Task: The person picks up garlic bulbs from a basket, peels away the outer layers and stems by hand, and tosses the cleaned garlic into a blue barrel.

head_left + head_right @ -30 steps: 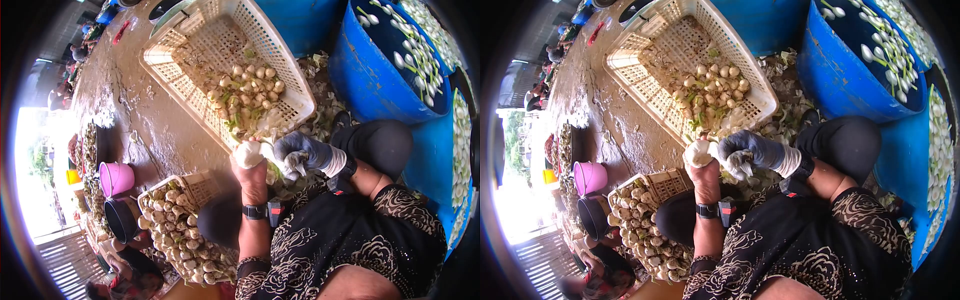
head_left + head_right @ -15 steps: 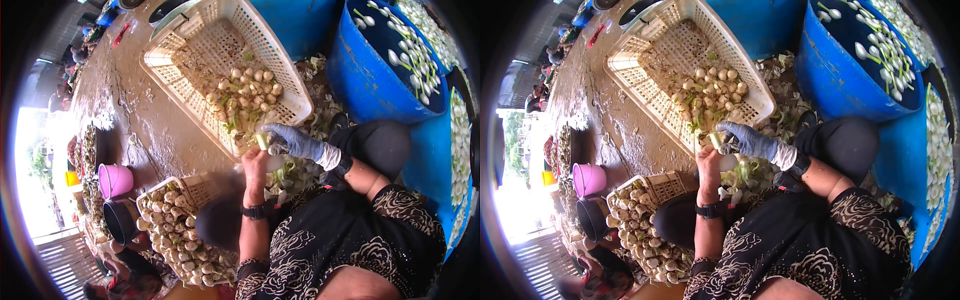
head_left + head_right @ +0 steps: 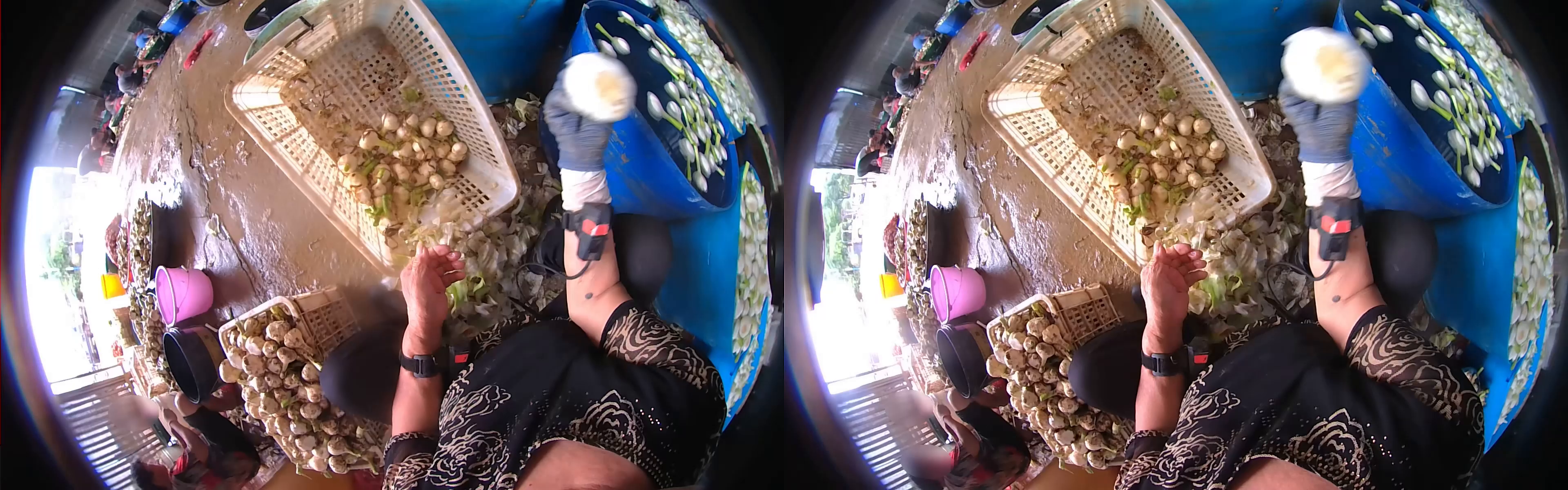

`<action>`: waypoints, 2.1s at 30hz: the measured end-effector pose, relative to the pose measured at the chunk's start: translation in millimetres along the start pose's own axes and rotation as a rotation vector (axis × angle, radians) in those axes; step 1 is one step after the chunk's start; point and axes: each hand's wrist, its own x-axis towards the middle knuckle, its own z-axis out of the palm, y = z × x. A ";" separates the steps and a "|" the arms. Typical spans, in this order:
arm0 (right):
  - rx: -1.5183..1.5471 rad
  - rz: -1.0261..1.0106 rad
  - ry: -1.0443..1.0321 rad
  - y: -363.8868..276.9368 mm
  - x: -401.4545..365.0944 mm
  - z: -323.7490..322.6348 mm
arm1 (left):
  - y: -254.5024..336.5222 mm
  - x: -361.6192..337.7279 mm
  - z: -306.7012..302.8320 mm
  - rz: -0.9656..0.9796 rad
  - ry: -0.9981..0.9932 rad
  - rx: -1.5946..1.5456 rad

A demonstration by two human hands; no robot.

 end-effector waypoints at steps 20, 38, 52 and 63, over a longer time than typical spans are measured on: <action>-1.973 0.845 -0.142 274.4 -44.2 -249.4 | 20.1 8.2 -8.7 0.156 0.117 -0.041; -0.985 0.733 0.105 183.5 -96.0 -8.9 | 25.0 -3.5 14.8 0.703 0.177 0.021; -1.811 0.197 -0.247 168.2 -109.2 14.9 | 0.1 6.8 -9.1 0.668 0.201 0.439; -2.235 0.557 0.030 136.0 -126.5 -51.3 | 23.4 -16.4 2.8 0.429 -0.210 -0.219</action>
